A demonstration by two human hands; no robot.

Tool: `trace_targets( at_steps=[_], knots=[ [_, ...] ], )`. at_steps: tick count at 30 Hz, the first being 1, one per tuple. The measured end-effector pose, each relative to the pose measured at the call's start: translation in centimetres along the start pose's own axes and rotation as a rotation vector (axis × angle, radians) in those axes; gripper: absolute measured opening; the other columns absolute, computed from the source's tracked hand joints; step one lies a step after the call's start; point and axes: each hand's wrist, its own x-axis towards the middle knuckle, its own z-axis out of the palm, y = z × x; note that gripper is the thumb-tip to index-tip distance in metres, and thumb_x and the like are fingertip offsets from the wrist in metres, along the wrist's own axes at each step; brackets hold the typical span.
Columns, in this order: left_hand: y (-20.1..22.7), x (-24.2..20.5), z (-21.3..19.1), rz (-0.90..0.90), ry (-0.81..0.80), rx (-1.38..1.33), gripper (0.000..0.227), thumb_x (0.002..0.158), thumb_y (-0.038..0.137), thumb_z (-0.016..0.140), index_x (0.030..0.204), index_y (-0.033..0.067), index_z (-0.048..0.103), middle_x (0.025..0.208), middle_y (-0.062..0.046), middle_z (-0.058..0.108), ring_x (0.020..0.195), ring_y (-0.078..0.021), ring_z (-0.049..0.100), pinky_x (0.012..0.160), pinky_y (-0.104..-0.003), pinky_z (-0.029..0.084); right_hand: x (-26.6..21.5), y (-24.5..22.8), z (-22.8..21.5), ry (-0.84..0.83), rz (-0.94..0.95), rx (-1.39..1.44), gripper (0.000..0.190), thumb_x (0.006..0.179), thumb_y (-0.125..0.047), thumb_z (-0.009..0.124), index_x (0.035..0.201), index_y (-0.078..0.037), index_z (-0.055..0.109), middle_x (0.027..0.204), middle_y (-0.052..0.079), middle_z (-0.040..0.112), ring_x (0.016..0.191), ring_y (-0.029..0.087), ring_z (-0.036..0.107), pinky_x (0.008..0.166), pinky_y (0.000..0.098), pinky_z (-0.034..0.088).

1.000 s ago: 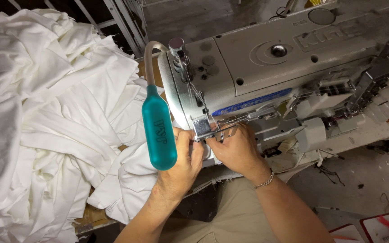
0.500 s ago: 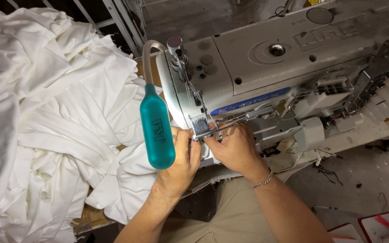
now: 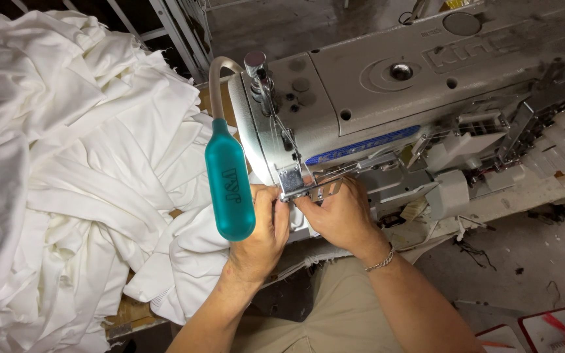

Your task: The recorder is threading and preparing an industrial sewing machine for use.

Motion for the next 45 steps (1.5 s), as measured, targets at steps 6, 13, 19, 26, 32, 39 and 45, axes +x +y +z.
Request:
trace_targets(
  at_steps=[6,13,19,26,32,39,45],
  knots=[
    [-0.3,-0.2,0.3,0.001,0.032,0.001,0.006,0.094,0.004,0.065,0.088,0.0065,0.065,0.081,-0.006,0.064,0.076,-0.0249,0.065,0.068,-0.033,0.054,0.0,-0.1,0.2,0.016,0.041,-0.004,0.018,0.072,-0.008,0.078,0.087,0.002,0.077,0.069,0.025,0.071,0.075,0.047,0.072,0.063,0.0495,0.056],
    [-0.5,-0.5,0.6,0.019,0.054,0.008,0.006,0.094,0.005,0.065,0.089,0.0063,0.066,0.082,-0.005,0.063,0.076,-0.0242,0.064,0.067,-0.033,0.054,-0.2,0.2,0.4,0.013,0.040,-0.014,0.019,0.072,-0.009,0.079,0.086,0.002,0.076,0.068,0.026,0.070,0.076,0.048,0.072,0.062,0.0511,0.055],
    [-0.6,-0.6,0.8,0.023,0.067,0.012,0.006,0.094,0.005,0.065,0.088,0.0068,0.065,0.081,-0.005,0.063,0.075,-0.0240,0.064,0.067,-0.033,0.054,0.0,-0.5,0.2,0.005,0.046,-0.020,0.015,0.071,-0.009,0.078,0.083,0.001,0.076,0.064,0.026,0.068,0.073,0.048,0.071,0.060,0.0502,0.055],
    [-0.8,-0.6,0.8,0.033,0.060,0.023,0.006,0.094,0.007,0.066,0.089,0.0071,0.067,0.081,-0.005,0.064,0.075,-0.0240,0.063,0.065,-0.033,0.053,0.0,-0.4,0.8,0.005,0.071,-0.048,0.014,0.071,-0.011,0.075,0.080,0.000,0.076,0.060,0.024,0.066,0.070,0.047,0.071,0.058,0.0505,0.054],
    [-0.7,-0.6,0.7,0.045,0.063,0.052,0.006,0.093,0.007,0.067,0.087,0.0078,0.066,0.082,-0.004,0.063,0.076,-0.0237,0.062,0.064,-0.033,0.052,0.3,-0.9,0.6,0.004,0.069,-0.056,0.011,0.072,-0.012,0.075,0.075,-0.001,0.075,0.057,0.024,0.064,0.065,0.046,0.069,0.055,0.0482,0.053],
    [-0.6,-1.7,2.1,0.040,-0.008,0.282,0.011,0.094,0.020,0.067,0.085,0.0143,0.065,0.079,-0.004,0.060,0.073,-0.0237,0.061,0.065,-0.033,0.052,-0.9,-0.3,0.6,0.080,0.190,-0.007,0.017,0.069,-0.014,0.079,0.072,0.002,0.076,0.050,0.024,0.060,0.054,0.043,0.066,0.045,0.0466,0.045],
    [0.3,-2.8,3.3,0.018,-0.100,0.185,0.021,0.094,0.000,0.072,0.114,-0.0089,0.072,0.095,-0.021,0.068,0.072,-0.0324,0.056,0.059,-0.040,0.047,-0.1,2.4,-1.6,-0.035,0.058,-0.174,0.032,0.083,-0.032,0.076,0.066,-0.004,0.072,0.051,0.005,0.063,0.040,0.019,0.055,0.041,0.0343,0.044]
  ],
)
